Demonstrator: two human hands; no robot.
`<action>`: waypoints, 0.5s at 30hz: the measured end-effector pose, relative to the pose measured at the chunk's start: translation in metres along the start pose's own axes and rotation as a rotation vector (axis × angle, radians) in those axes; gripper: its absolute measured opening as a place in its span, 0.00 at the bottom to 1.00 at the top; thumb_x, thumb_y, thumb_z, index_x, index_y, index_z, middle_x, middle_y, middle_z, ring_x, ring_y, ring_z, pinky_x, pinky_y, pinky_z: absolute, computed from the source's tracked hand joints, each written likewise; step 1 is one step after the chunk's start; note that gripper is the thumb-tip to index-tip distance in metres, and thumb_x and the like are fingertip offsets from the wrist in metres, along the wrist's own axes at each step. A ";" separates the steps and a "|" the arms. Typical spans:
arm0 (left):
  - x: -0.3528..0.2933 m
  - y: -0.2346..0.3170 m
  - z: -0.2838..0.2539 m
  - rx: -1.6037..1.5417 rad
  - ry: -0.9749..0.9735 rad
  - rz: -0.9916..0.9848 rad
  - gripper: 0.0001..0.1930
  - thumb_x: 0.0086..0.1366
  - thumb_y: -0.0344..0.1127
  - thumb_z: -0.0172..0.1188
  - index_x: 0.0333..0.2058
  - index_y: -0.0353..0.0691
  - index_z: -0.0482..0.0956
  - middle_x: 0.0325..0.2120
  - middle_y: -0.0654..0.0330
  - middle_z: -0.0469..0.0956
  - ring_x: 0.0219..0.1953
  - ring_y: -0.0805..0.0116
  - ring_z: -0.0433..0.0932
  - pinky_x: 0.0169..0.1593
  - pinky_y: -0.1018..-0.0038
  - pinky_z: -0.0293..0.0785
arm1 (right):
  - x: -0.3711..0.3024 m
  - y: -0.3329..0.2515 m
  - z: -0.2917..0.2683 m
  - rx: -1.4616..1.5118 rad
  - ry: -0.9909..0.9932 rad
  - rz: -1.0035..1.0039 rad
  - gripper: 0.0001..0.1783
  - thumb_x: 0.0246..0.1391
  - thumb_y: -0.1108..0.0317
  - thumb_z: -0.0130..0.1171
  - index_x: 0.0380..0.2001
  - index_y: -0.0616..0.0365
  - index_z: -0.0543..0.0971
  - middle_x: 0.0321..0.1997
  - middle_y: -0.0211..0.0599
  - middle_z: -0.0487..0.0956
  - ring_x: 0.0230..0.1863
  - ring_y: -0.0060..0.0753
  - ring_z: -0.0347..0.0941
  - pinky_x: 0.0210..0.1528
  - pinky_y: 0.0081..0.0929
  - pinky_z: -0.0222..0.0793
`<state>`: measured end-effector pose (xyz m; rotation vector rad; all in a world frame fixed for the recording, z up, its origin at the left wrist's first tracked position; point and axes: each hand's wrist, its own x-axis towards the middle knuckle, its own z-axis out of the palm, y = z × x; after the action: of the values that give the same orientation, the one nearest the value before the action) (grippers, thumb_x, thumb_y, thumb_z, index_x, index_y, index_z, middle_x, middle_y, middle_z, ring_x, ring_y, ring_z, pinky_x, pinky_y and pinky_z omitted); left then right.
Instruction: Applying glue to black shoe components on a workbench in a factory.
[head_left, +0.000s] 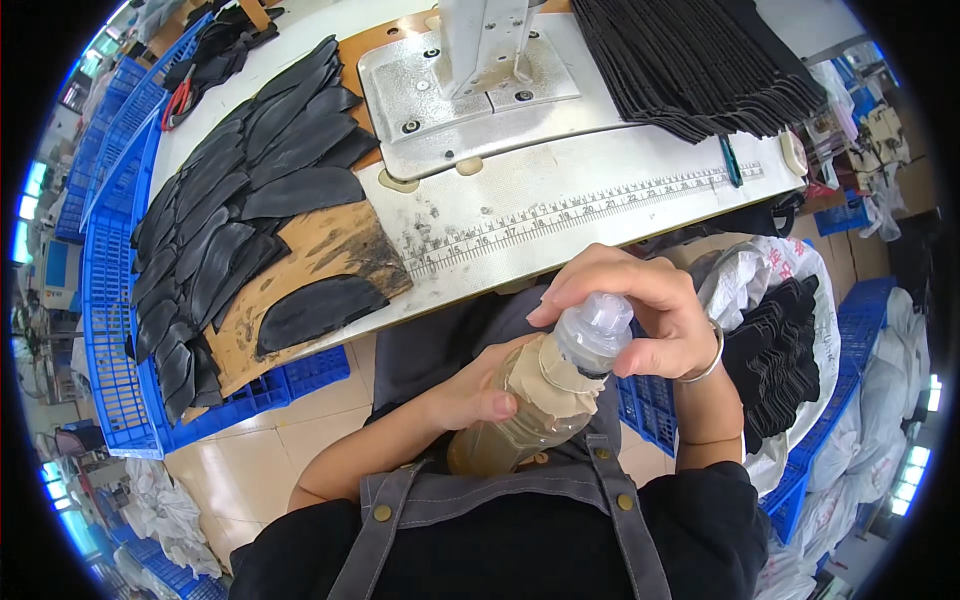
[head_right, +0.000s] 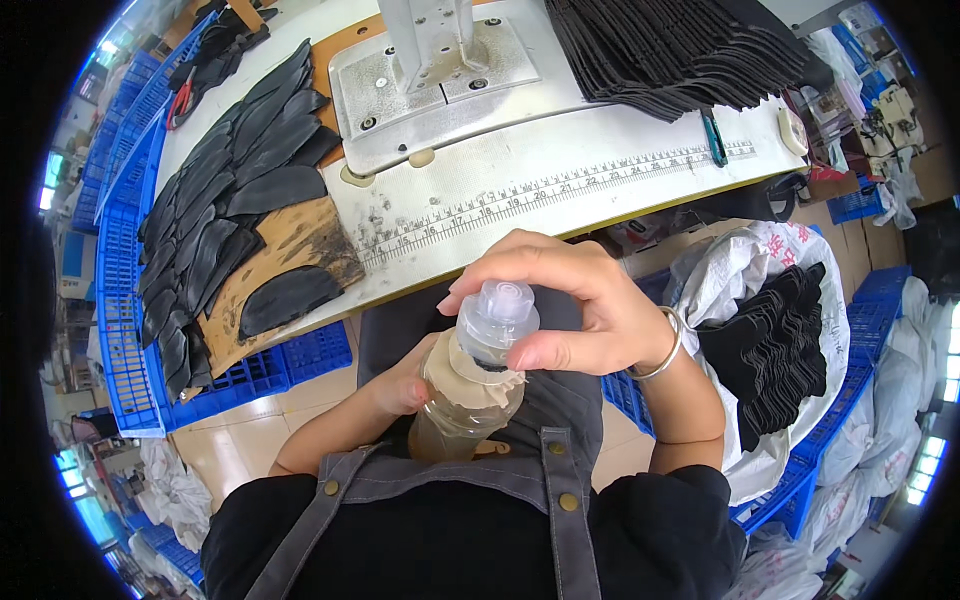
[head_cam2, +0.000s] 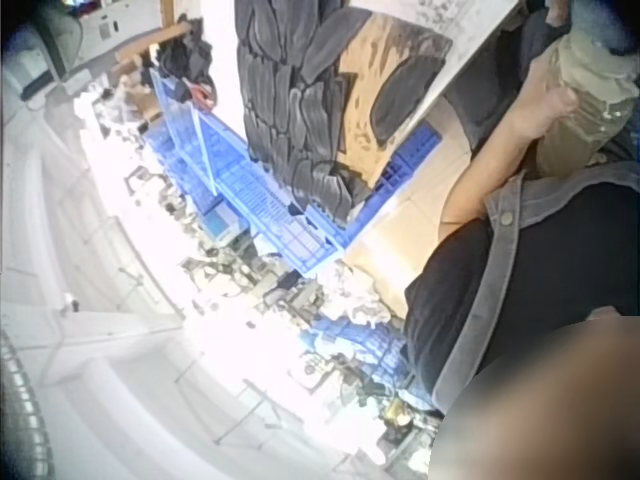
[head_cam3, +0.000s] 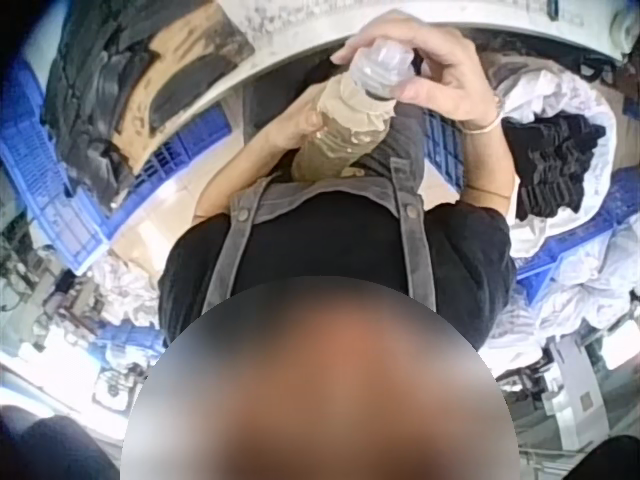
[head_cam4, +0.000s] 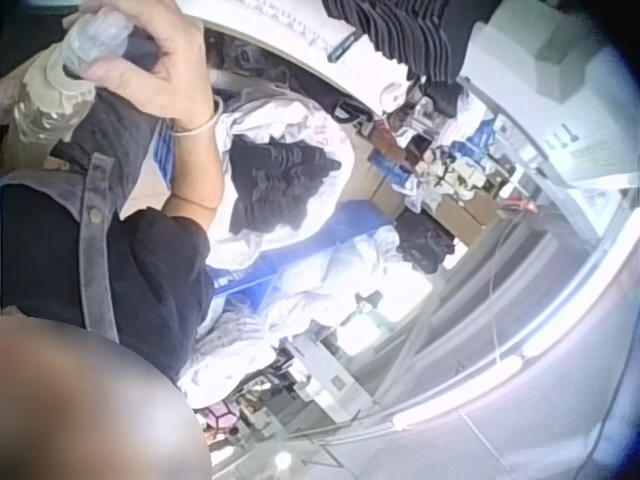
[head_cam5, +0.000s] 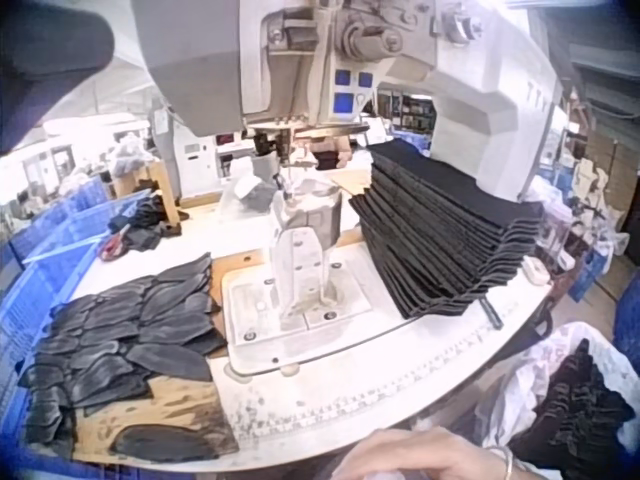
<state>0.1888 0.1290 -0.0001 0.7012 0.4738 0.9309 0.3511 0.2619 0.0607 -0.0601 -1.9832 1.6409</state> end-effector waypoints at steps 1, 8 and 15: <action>0.000 0.000 0.000 0.000 -0.001 -0.001 0.53 0.43 0.66 0.64 0.56 0.30 0.55 0.50 0.53 0.67 0.53 0.66 0.67 0.56 0.68 0.63 | -0.001 0.000 0.001 0.023 0.006 0.022 0.34 0.39 0.46 0.65 0.39 0.68 0.76 0.36 0.51 0.78 0.40 0.44 0.74 0.45 0.36 0.68; 0.001 -0.005 0.000 -0.040 0.011 -0.044 0.52 0.43 0.66 0.64 0.55 0.30 0.57 0.49 0.54 0.68 0.51 0.67 0.68 0.54 0.70 0.64 | -0.009 0.004 -0.003 0.053 -0.006 0.069 0.33 0.36 0.50 0.69 0.40 0.65 0.76 0.38 0.50 0.78 0.43 0.45 0.75 0.47 0.37 0.68; 0.000 -0.008 0.000 -0.049 0.021 -0.056 0.51 0.42 0.66 0.64 0.55 0.31 0.58 0.48 0.55 0.68 0.50 0.68 0.68 0.53 0.71 0.65 | -0.016 0.010 0.003 0.151 0.036 0.080 0.33 0.37 0.51 0.69 0.42 0.64 0.75 0.40 0.50 0.78 0.43 0.46 0.75 0.48 0.37 0.68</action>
<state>0.1931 0.1261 -0.0058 0.6313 0.4854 0.8953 0.3601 0.2560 0.0453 -0.1126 -1.8461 1.8221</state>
